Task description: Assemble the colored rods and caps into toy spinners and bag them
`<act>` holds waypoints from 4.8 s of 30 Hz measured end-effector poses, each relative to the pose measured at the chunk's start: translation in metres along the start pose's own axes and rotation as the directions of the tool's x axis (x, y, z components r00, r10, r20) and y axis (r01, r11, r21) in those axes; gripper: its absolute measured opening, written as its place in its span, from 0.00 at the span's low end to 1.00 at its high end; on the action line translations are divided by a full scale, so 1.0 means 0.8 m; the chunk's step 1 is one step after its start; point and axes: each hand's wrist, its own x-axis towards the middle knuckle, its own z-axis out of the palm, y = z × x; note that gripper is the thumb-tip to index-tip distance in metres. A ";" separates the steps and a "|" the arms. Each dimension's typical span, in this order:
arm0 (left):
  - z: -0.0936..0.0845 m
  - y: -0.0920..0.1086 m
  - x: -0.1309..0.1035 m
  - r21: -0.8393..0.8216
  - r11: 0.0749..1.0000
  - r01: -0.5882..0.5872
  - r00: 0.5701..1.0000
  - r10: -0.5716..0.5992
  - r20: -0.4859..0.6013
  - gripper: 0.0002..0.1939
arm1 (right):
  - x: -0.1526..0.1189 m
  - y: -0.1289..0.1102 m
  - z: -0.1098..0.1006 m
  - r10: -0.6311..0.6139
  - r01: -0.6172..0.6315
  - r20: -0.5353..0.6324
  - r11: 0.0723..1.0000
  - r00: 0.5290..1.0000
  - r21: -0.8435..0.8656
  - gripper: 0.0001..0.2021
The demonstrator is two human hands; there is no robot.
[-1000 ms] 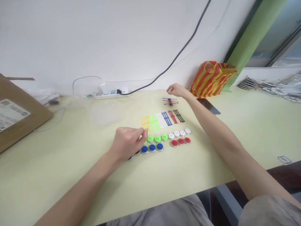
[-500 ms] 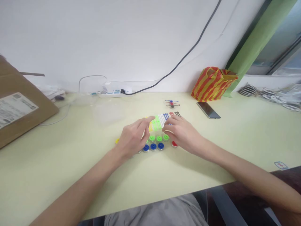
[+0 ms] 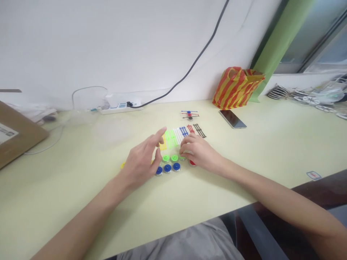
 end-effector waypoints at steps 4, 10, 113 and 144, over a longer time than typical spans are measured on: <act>0.000 -0.002 -0.001 0.001 1.000 0.010 1.000 -0.010 0.012 0.35 | 0.001 -0.001 -0.001 0.020 -0.020 0.022 1.000 1.000 0.005 0.04; -0.002 0.000 0.001 0.014 1.000 -0.005 1.000 0.005 0.013 0.32 | 0.004 -0.002 -0.004 -0.002 0.006 -0.082 0.999 0.997 0.054 0.05; -0.005 0.036 0.007 -0.703 0.396 0.591 0.770 -0.537 0.344 0.13 | 0.010 -0.045 0.008 -0.166 0.372 -0.484 0.853 0.859 0.366 0.14; -0.008 0.039 0.010 -0.715 0.380 0.587 0.799 -0.412 0.438 0.15 | 0.014 -0.038 -0.003 -0.284 0.433 -0.558 0.888 0.780 0.153 0.11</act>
